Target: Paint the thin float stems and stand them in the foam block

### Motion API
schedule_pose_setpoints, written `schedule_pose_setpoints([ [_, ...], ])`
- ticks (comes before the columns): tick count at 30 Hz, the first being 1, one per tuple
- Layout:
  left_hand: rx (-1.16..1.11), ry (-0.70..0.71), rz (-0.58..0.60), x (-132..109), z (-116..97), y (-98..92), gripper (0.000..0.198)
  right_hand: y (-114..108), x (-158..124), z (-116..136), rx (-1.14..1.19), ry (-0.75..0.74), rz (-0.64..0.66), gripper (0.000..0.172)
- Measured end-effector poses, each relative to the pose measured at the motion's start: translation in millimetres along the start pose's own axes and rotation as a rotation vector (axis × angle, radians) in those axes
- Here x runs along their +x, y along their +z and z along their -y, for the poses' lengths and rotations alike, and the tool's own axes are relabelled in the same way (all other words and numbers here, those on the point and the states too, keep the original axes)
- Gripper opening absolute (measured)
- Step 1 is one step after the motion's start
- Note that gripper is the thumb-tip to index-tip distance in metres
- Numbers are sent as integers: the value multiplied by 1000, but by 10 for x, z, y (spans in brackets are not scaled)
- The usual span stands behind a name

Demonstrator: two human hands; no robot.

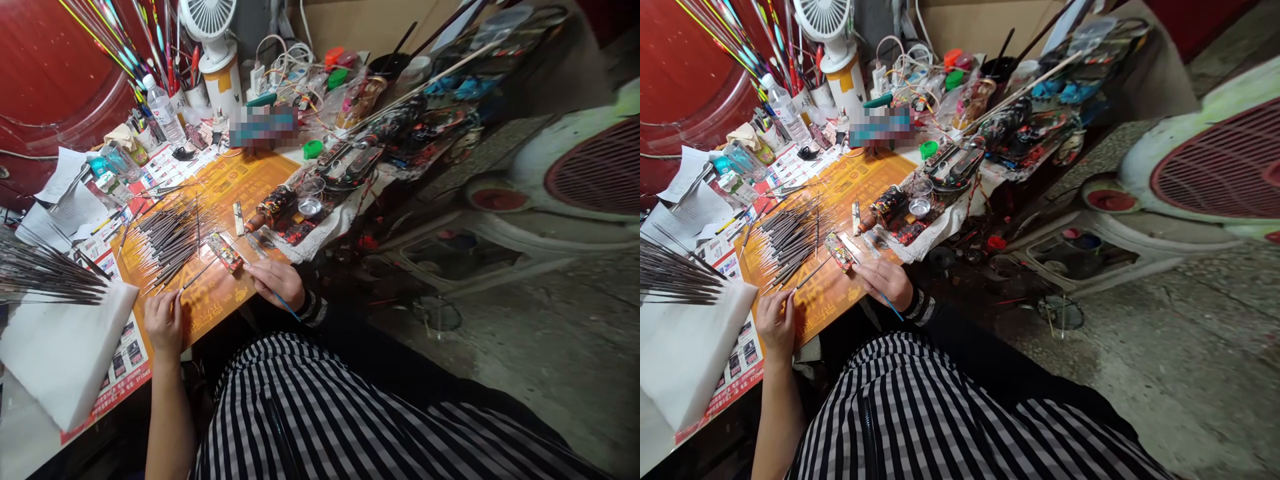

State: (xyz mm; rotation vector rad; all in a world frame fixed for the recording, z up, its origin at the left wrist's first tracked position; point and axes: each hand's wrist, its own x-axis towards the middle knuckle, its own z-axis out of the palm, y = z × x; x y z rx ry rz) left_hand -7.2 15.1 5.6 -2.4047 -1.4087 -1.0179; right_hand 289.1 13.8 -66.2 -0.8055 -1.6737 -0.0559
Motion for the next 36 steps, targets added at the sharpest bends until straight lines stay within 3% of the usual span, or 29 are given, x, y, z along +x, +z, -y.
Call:
schedule_pose_setpoints([
  [6,-5,-53,13,-57,7,13,15,156,18,198,54,-32,73,55],
  [16,4,-76,15,-77,-5,21,15,187,-41,173,-20,-5,140,45],
  [36,-18,-30,-20,-57,-19,17,13,186,62,233,-89,-71,91,59],
])
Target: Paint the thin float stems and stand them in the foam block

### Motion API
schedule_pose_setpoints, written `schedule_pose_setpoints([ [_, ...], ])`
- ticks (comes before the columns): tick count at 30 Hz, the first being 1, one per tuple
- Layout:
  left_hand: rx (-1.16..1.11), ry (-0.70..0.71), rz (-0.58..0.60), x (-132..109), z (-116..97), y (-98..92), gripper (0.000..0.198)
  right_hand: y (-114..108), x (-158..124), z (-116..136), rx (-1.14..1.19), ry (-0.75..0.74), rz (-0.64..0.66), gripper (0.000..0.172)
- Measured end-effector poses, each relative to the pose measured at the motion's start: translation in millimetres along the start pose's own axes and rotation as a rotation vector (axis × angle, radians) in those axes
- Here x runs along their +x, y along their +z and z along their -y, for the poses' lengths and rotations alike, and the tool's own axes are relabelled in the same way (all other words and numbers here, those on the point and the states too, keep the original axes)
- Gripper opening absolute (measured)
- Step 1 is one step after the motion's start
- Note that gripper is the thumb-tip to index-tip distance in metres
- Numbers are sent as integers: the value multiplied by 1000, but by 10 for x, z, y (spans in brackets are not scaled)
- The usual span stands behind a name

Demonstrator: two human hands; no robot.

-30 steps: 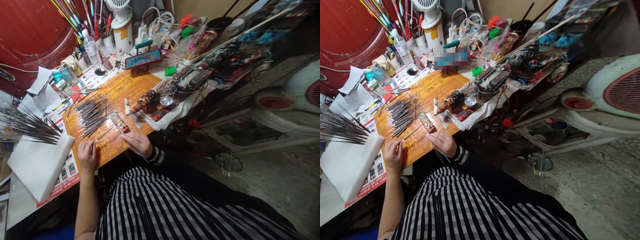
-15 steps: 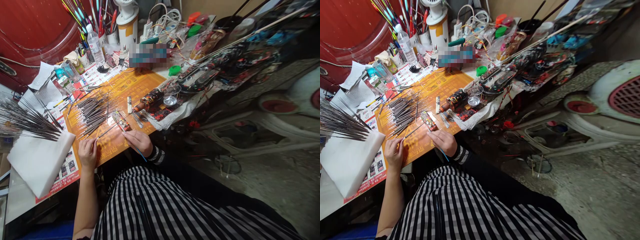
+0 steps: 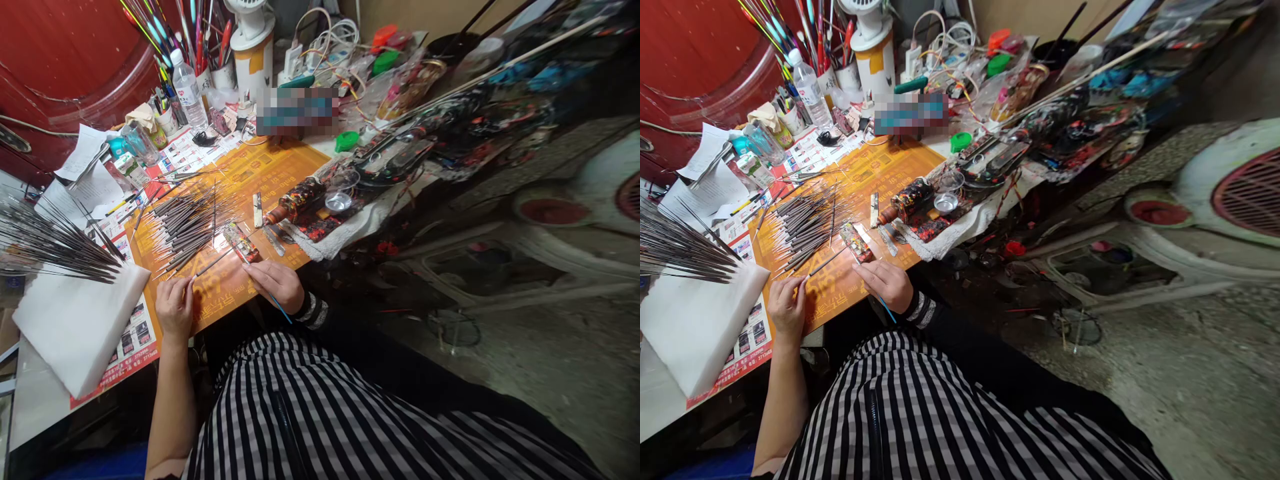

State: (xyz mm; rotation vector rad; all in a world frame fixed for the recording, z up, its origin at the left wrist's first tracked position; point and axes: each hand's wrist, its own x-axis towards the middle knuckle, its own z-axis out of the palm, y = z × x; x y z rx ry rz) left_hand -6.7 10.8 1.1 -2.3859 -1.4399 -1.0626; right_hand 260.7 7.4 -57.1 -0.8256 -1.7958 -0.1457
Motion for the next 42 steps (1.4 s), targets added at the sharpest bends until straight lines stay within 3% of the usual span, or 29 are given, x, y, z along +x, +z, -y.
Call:
schedule_pose_setpoints([
  [12,-7,43,-20,22,-7,-3,16,14,-26,-10,11,23,16,52],
  [20,-8,51,-24,30,-12,-4,17,-4,4,-6,2,-16,-19,60],
  [34,-10,32,-10,11,-2,-1,16,-3,-64,-30,58,24,55,50],
  [42,-8,32,-5,13,-3,-3,15,-12,-14,-13,59,-2,24,56],
])
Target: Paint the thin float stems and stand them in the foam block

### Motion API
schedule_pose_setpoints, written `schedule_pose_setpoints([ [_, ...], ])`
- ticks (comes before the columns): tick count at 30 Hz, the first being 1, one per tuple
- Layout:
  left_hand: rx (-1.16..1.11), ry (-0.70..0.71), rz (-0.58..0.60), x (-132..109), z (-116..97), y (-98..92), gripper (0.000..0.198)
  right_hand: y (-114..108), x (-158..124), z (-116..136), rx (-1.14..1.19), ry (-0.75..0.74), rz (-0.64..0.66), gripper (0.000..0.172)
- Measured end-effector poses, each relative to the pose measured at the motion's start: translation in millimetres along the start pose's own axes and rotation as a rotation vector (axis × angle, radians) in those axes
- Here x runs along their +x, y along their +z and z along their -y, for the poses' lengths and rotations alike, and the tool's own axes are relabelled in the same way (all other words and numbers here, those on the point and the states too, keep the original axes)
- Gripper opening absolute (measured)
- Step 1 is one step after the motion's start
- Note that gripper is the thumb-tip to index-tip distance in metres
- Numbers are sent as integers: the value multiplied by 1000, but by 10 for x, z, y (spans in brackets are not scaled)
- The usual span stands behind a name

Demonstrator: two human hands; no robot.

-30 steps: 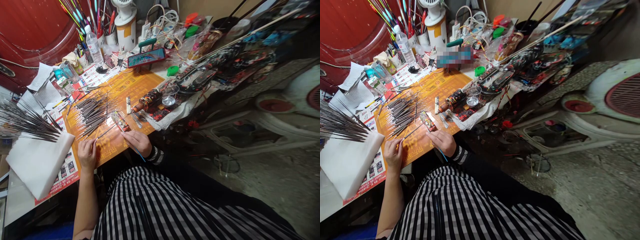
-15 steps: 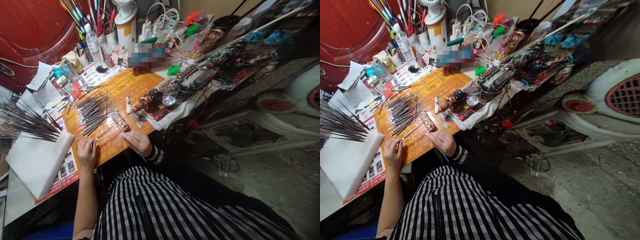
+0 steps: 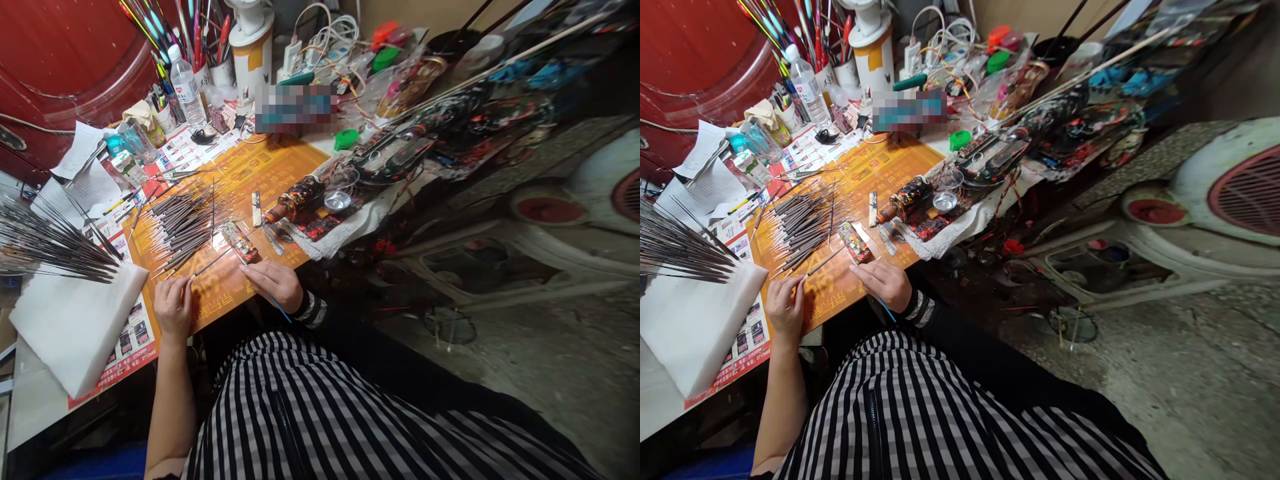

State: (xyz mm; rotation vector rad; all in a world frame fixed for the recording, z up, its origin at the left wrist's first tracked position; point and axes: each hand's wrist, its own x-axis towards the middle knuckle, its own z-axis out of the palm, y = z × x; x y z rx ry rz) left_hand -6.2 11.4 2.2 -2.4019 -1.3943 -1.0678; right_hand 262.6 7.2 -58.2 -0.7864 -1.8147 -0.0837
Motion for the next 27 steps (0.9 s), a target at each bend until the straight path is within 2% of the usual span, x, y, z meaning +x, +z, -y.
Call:
schedule_pose_setpoints([
  [11,-6,-42,14,6,-19,-4,13,-11,1,-5,4,10,7,56],
  [15,-4,-47,18,-4,-13,2,13,-15,-4,34,23,3,-35,56],
  [19,-3,-42,21,-12,-12,12,13,40,19,189,94,13,-45,57],
  [27,1,-42,15,-12,-85,10,13,336,22,545,182,-109,60,59],
])
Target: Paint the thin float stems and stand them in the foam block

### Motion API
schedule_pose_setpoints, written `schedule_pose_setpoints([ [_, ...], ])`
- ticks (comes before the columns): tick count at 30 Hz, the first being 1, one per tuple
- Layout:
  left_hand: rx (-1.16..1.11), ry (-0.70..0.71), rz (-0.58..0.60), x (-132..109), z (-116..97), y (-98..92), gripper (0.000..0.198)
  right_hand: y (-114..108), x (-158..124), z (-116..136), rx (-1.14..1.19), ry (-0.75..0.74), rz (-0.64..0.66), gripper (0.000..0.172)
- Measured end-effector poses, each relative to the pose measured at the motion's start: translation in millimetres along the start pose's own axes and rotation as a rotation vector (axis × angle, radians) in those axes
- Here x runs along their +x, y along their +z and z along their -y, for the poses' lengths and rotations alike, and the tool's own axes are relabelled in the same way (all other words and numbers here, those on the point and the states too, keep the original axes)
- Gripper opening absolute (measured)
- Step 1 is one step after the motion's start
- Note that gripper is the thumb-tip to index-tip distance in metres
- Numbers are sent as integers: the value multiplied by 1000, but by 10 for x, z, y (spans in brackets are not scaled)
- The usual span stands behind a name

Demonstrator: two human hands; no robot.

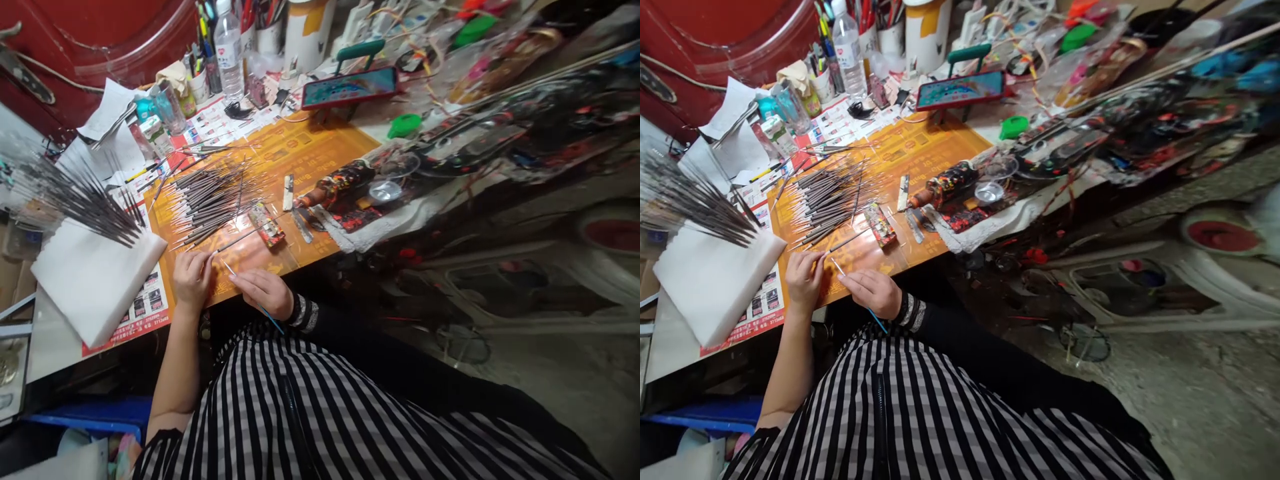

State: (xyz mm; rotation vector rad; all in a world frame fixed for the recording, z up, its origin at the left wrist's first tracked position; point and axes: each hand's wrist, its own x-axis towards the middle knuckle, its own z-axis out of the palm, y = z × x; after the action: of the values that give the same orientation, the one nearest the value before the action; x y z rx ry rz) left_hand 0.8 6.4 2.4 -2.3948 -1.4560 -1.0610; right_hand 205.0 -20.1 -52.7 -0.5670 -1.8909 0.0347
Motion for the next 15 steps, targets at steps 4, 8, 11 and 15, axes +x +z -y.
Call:
schedule_pose_setpoints([
  [4,7,-24,17,-19,-46,-5,15,106,-88,-5,-21,0,23,55],
  [8,8,-30,14,-39,-58,-1,17,137,-169,-21,-26,8,47,56],
  [11,-5,-51,25,-51,-52,4,18,131,-176,-11,-19,36,58,56],
  [15,-12,-41,19,-53,-51,4,17,118,-142,10,-39,37,69,57],
])
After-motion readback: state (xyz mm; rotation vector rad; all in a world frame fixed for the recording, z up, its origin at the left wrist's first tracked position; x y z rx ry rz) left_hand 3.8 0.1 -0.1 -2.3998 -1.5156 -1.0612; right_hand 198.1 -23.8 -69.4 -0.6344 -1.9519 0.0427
